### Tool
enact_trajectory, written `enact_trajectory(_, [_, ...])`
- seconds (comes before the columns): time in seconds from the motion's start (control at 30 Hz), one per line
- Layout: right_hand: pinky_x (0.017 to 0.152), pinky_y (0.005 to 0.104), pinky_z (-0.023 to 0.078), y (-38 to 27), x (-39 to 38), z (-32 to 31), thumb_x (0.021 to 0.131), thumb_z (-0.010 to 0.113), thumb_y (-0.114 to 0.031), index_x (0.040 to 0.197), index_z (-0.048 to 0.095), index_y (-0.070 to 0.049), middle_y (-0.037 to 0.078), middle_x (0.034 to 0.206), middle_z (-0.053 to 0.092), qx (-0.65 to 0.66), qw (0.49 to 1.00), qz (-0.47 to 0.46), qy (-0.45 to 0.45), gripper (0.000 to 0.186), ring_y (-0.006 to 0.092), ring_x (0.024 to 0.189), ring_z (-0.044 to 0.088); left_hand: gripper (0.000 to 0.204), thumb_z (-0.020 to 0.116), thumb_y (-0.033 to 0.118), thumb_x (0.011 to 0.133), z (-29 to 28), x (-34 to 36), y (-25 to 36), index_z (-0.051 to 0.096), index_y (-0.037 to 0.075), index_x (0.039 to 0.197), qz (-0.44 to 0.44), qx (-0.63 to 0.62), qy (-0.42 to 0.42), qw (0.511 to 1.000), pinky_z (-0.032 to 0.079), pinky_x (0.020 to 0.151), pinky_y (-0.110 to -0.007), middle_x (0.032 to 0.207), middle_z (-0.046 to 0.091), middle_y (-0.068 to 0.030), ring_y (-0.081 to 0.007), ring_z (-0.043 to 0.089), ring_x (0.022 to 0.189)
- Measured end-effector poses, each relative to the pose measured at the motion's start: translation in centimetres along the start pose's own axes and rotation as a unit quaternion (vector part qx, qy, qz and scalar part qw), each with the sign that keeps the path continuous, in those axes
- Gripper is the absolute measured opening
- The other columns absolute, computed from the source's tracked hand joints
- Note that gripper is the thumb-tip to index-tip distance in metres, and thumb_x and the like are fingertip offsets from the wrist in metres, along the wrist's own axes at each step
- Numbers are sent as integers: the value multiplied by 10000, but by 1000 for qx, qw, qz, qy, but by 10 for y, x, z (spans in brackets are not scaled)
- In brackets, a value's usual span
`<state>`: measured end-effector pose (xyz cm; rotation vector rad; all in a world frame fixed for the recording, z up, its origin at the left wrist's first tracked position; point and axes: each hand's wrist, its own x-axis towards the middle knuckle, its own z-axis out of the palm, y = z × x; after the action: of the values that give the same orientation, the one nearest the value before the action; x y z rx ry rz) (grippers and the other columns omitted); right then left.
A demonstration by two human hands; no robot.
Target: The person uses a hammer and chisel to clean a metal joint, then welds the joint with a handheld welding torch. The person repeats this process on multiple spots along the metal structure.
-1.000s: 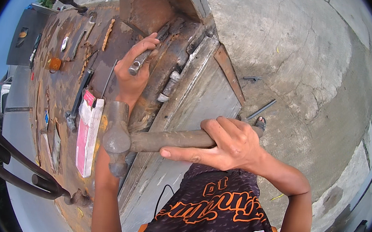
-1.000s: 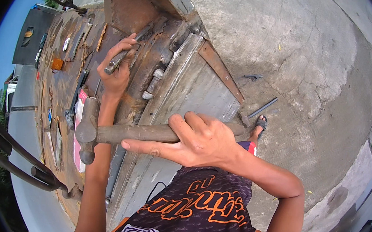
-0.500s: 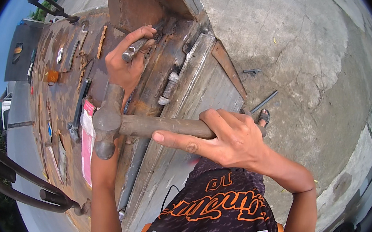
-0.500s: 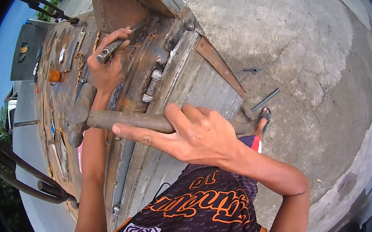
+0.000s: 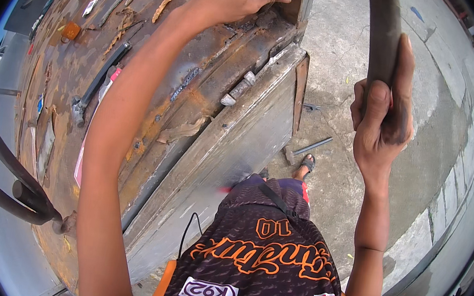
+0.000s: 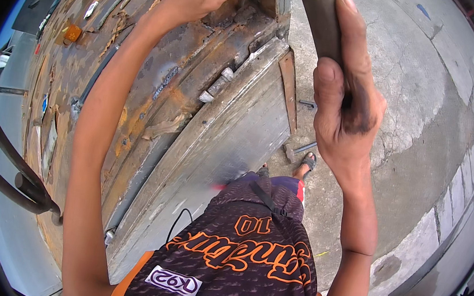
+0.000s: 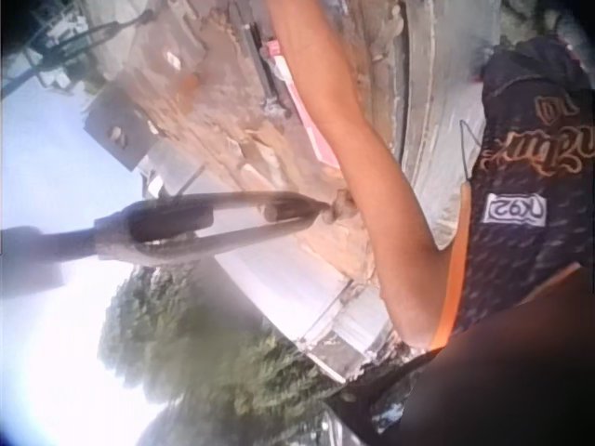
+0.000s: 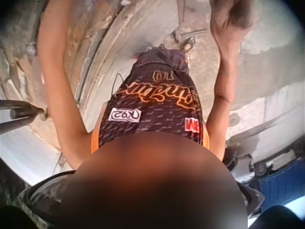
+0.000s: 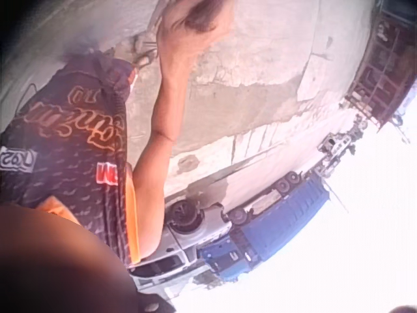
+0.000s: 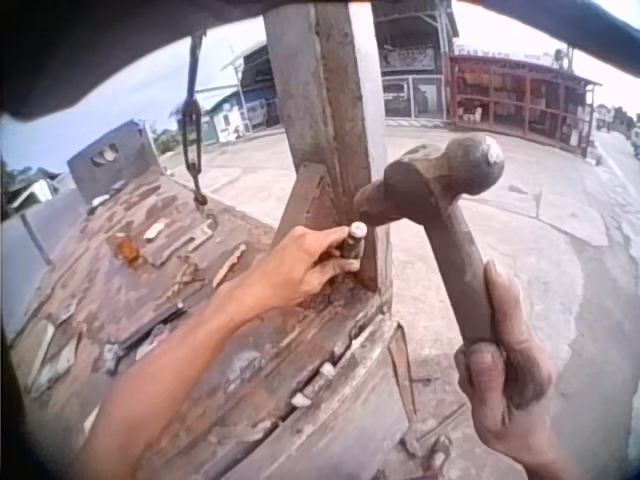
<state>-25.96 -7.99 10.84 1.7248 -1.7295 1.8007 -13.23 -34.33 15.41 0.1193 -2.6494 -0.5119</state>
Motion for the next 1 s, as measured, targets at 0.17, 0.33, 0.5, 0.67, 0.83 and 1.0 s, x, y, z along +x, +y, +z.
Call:
enact_trajectory(0.17, [513,237,390,-9,23,-18,1070,535,-312,1559,414,-192,-37,658,483,-25,994,83,-65,517,34,548,445,153,657,81,935,7,-7,6,587,-25,1022,22,10,33,999,488,636,-410,781,628,-241,-397,638,697])
enact_trajectory(0.33, [566,254,410,-40,51,-22,1066,512,-180,1567,383,-79,-12,697,506,-46,964,186,-186,527,65,590,456,139,656,84,939,2,-5,3,590,-17,1008,-11,-41,19,999,480,621,-405,748,635,-229,-351,641,649])
enact_trajectory(0.5, [602,267,434,-45,62,-20,1053,535,-159,1531,461,-109,2,714,530,22,979,130,-157,487,81,616,483,154,673,102,940,2,-3,3,610,-8,1027,-28,14,14,999,499,645,-395,744,653,-205,-300,663,667])
enact_trajectory(0.67, [568,251,402,-32,56,-37,1061,533,-182,1533,457,-111,-14,707,530,-19,978,152,-139,483,48,594,452,161,675,96,947,6,5,-1,624,-6,1061,0,-22,43,999,511,700,-391,826,680,-187,-277,668,738])
enact_trajectory(0.83, [542,229,372,-28,54,-46,1074,518,-210,1560,391,-68,-32,725,507,-20,989,125,-73,523,27,566,424,158,678,89,946,3,8,-3,619,-11,1053,-17,-29,58,998,513,749,-379,867,678,-175,-263,661,784])
enact_trajectory(1.0, [695,308,476,1,63,-36,1054,536,-166,1534,429,-53,93,1044,658,-65,988,10,-139,505,127,697,549,182,691,104,941,3,14,-1,620,-17,1056,-35,20,33,999,515,772,-382,878,670,-194,-277,661,815])
